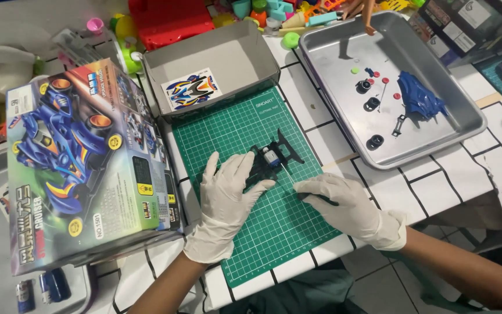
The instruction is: Assembling a mini 4WD toy car by installing gears and other small components into the chassis.
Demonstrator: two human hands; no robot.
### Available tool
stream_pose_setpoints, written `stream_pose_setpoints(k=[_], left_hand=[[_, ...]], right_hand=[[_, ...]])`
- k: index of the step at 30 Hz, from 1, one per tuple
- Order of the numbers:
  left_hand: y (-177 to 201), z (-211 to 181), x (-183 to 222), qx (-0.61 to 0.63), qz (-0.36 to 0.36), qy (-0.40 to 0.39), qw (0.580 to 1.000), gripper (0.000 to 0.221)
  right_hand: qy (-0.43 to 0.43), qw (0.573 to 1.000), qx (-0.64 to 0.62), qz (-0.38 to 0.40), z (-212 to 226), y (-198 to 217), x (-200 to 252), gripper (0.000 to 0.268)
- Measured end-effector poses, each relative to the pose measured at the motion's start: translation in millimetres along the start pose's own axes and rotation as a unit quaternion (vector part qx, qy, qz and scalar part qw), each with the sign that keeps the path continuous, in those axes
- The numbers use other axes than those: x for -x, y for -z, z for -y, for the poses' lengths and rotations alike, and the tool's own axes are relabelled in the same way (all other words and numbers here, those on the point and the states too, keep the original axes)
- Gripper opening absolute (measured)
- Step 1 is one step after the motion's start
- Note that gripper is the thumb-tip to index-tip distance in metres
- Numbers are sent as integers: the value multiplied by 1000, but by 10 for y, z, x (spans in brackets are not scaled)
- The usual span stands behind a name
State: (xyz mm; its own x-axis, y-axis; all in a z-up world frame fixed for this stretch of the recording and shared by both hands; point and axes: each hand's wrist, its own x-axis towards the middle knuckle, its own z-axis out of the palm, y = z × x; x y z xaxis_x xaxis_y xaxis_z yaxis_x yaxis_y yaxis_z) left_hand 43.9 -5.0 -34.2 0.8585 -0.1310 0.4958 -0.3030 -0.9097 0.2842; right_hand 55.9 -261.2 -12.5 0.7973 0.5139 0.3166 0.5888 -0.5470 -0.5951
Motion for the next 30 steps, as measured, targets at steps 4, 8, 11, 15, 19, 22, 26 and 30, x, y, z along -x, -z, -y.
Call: stream_pose_setpoints(k=[4, 8, 11, 15, 19, 22, 26, 30], left_hand=[[72, -26, -41, 5, 9, 11, 1000, 73], [58, -31, -39, 42, 4, 16, 999, 71], [52, -28, -23, 68, 1, 26, 997, 71], [33, -20, -11, 69, -1, 22, 997, 73], [28, -29, 13, 62, -1, 13, 998, 73], [17, -26, 23, 58, -1, 4, 998, 75], [32, -37, 14, 35, -1, -8, 999, 74], [-20, 7, 25, -6, 11, -32, 999, 78]], right_hand=[[36, 999, 20, -13, -88, -69, 74, 28], [26, 999, 14, -19, -110, -86, 91, 26], [24, 999, 18, -17, -70, -69, 64, 25], [19, 999, 17, -24, -17, -46, 21, 24], [61, 991, 113, -33, -143, -153, -6, 24], [52, 977, 205, -3, -179, -260, -26, 21], [47, 972, 228, 14, -91, -237, -128, 20], [-24, 986, 127, 101, 45, -103, -272, 39]])
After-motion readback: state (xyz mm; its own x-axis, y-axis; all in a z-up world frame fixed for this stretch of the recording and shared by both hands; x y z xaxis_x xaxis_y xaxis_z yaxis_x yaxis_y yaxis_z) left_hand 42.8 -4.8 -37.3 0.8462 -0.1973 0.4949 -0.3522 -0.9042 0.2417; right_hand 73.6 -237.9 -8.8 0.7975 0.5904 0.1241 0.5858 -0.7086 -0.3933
